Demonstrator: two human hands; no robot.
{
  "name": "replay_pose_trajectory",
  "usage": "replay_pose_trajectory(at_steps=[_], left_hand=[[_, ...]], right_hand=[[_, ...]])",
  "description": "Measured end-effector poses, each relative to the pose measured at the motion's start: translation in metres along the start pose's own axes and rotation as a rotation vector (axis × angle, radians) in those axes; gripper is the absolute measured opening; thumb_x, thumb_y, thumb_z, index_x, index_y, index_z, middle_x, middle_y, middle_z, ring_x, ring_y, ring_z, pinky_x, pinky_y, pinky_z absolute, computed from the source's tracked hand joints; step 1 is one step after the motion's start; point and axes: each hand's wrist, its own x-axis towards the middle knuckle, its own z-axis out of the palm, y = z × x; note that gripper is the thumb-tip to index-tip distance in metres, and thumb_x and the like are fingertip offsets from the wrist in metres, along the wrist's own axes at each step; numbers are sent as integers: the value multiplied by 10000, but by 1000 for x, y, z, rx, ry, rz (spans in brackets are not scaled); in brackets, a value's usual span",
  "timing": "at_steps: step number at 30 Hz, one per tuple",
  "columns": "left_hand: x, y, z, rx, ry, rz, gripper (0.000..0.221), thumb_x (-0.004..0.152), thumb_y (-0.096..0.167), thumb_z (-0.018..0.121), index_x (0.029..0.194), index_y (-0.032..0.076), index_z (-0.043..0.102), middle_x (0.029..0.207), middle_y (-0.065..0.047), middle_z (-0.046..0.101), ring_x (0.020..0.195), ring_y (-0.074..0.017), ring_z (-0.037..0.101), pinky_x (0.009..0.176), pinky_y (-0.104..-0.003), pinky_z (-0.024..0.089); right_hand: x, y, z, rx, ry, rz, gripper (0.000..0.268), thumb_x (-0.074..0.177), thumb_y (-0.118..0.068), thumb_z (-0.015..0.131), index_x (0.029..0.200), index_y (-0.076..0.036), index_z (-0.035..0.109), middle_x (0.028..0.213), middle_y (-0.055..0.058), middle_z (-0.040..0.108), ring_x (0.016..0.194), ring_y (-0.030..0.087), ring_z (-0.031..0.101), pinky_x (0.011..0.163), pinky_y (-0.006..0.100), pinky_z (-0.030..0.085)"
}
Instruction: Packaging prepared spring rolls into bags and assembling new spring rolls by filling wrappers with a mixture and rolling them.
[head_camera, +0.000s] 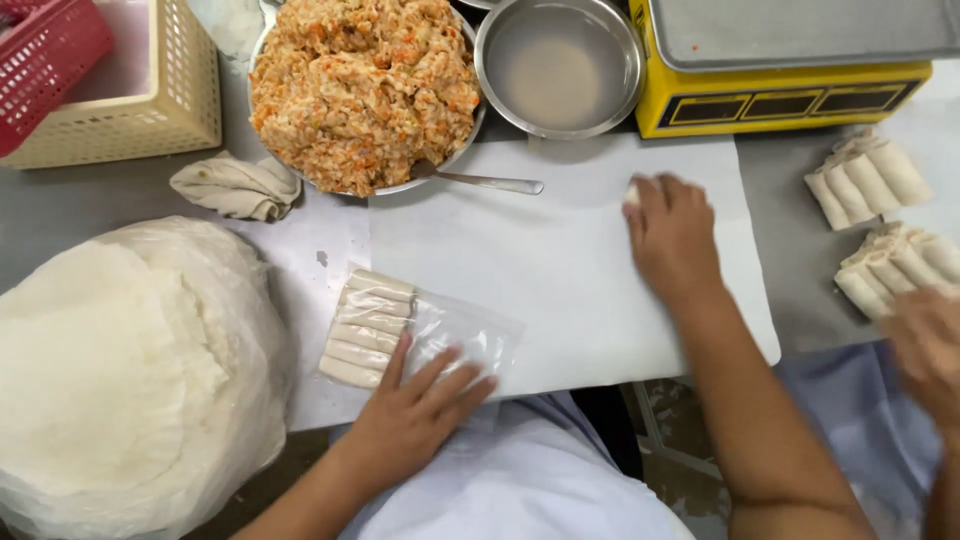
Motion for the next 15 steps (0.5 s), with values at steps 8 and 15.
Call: replay_pose_trajectory(at_steps=[8, 15], left_hand=[[55, -2, -87, -491, 115, -310, 230, 985, 64, 547, 1192, 18, 634, 1063, -166, 689, 935, -322, 680, 855, -402, 555], [209, -39, -122, -935, 294, -342, 292, 1111, 80, 513, 1400, 107, 482, 919, -5, 490, 776, -112, 527, 799, -247, 517]], right_hand=[[-82, -54, -50, 209, -175, 4, 404, 1037, -271, 546, 1413, -135, 604, 1223, 186, 608, 1046, 362, 559, 911, 468, 450], [-118, 11, -88, 1381, 162, 758, 380, 1036, -134, 588, 1409, -60, 583, 1155, 169, 684, 775, 142, 600, 735, 208, 513]])
